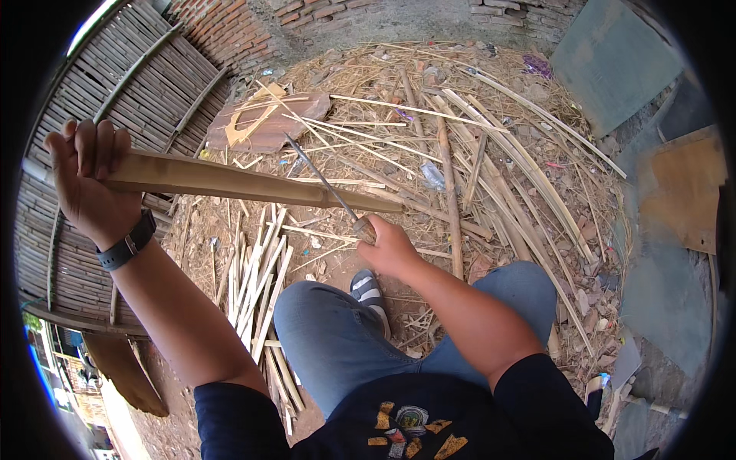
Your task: The person sits on the ground and uses a knife to shave and shape a long bamboo stick. They hold the stick with one hand and use the knife to remove thin strips of wood, occasionally using a wooden mallet to tap the knife for deeper cuts.
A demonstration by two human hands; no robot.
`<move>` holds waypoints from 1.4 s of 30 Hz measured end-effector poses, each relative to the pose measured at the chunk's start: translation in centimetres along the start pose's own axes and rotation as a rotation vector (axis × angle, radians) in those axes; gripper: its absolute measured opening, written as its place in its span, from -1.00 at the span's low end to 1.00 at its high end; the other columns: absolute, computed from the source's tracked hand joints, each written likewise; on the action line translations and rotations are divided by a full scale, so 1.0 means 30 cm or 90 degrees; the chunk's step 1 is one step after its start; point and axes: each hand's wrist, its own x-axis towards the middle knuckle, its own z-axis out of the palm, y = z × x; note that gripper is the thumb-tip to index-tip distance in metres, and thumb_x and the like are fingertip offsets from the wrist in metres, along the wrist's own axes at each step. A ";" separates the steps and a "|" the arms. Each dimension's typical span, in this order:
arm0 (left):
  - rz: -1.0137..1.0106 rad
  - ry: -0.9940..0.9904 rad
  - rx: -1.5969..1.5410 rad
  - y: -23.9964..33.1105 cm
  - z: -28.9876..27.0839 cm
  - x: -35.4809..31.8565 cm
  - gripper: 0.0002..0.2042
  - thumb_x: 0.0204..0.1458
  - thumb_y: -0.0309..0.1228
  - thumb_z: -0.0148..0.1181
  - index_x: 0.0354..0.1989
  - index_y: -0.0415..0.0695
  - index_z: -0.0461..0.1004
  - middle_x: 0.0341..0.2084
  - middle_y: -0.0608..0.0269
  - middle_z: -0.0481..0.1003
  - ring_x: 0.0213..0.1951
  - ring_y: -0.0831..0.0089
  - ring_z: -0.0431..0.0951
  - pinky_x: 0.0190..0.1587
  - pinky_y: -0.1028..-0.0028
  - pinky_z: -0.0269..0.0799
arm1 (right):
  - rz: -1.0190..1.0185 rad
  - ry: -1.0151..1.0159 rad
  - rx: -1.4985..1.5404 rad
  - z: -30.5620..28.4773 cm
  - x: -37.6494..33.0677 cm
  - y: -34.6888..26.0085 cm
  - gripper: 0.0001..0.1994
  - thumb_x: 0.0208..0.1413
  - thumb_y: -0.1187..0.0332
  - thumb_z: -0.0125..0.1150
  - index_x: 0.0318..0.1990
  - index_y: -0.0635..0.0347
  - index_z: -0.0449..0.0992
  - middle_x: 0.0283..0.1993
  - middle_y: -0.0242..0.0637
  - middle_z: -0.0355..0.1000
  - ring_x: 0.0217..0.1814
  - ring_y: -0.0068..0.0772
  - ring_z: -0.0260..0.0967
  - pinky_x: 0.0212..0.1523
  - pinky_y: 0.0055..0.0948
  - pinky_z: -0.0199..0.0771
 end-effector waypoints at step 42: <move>0.062 0.140 0.397 -0.639 0.133 0.239 -0.78 0.07 -0.38 0.33 -0.23 -0.26 0.50 -0.43 0.28 0.57 -0.46 0.65 0.52 -0.43 0.60 0.44 | -0.207 0.282 0.027 -0.633 0.284 -0.758 -0.48 0.16 0.27 0.18 0.16 0.40 0.21 -0.29 -0.21 0.44 -0.43 -0.51 0.40 -0.42 -0.46 0.41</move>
